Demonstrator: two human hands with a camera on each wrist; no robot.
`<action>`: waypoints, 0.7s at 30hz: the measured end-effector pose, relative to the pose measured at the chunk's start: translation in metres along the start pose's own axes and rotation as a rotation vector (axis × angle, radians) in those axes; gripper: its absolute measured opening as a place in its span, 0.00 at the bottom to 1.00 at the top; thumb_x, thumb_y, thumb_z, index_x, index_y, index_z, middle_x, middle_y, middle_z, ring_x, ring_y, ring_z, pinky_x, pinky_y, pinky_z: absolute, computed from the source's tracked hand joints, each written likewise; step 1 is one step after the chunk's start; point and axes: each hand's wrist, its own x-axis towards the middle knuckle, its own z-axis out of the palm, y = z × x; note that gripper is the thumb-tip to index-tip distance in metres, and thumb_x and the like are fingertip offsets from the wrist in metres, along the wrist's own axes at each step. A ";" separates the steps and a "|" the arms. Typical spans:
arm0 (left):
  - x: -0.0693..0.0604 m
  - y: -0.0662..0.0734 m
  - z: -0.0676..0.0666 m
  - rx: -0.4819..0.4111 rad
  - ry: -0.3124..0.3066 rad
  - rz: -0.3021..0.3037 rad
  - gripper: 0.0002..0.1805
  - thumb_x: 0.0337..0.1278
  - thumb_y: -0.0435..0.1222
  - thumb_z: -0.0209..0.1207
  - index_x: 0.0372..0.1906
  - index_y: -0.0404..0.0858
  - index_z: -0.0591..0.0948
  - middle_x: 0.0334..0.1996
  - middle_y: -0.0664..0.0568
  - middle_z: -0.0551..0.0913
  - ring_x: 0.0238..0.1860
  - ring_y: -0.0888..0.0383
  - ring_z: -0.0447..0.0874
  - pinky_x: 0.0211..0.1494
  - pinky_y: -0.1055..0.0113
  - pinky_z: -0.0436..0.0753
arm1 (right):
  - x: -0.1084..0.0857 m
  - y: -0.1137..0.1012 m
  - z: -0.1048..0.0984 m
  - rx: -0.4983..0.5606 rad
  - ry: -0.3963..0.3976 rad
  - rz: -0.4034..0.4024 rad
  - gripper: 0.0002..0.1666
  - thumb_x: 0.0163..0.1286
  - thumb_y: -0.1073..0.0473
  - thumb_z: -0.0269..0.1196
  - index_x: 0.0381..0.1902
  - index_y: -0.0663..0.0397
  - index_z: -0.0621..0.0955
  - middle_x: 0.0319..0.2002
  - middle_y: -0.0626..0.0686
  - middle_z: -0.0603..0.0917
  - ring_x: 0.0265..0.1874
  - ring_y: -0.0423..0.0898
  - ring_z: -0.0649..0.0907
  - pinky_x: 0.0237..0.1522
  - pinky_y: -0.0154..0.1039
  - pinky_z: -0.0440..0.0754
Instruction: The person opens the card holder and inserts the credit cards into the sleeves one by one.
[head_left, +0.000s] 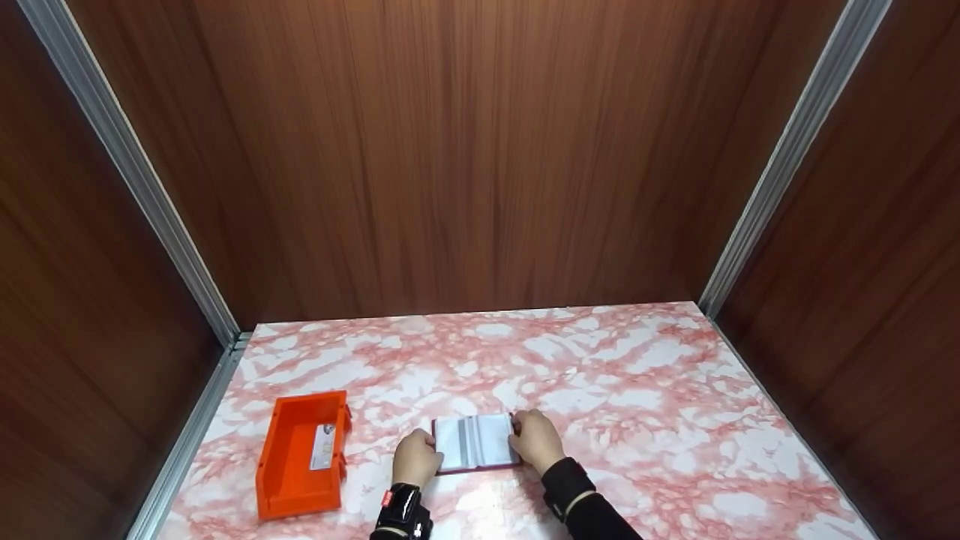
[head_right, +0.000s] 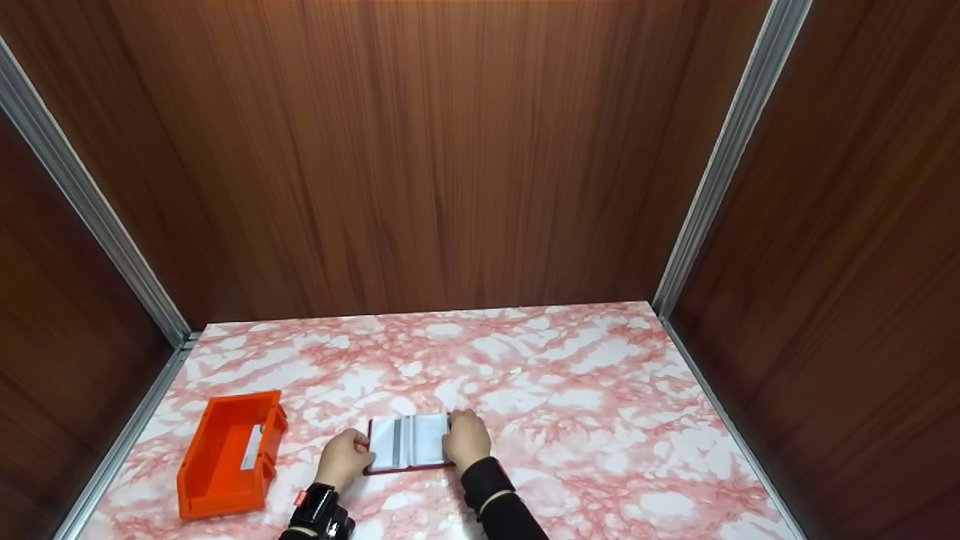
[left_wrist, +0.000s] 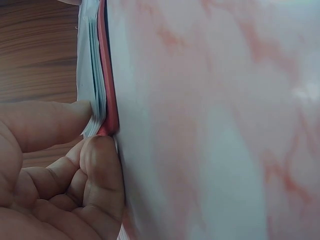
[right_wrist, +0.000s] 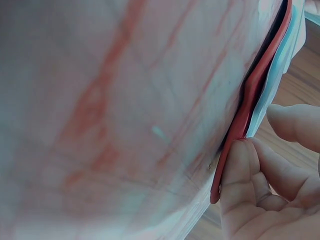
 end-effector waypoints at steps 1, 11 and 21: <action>0.000 0.000 0.000 0.001 0.002 0.001 0.10 0.31 0.26 0.66 0.27 0.32 0.79 0.19 0.52 0.78 0.25 0.49 0.78 0.35 0.54 0.77 | 0.000 -0.001 0.000 -0.007 -0.009 0.011 0.12 0.49 0.69 0.68 0.33 0.67 0.81 0.26 0.54 0.77 0.27 0.55 0.79 0.34 0.50 0.78; 0.001 0.000 0.002 0.002 -0.002 -0.013 0.10 0.32 0.26 0.67 0.26 0.32 0.79 0.19 0.53 0.77 0.25 0.49 0.78 0.34 0.53 0.77 | 0.000 -0.003 -0.003 -0.034 -0.049 0.037 0.12 0.50 0.69 0.69 0.35 0.64 0.82 0.28 0.54 0.77 0.29 0.54 0.79 0.36 0.48 0.79; 0.001 0.000 0.001 0.003 -0.008 -0.011 0.10 0.32 0.25 0.66 0.27 0.32 0.79 0.19 0.52 0.78 0.25 0.49 0.78 0.35 0.53 0.77 | 0.001 -0.002 -0.002 -0.025 -0.048 0.040 0.12 0.48 0.68 0.69 0.33 0.64 0.81 0.26 0.53 0.76 0.28 0.54 0.79 0.34 0.48 0.78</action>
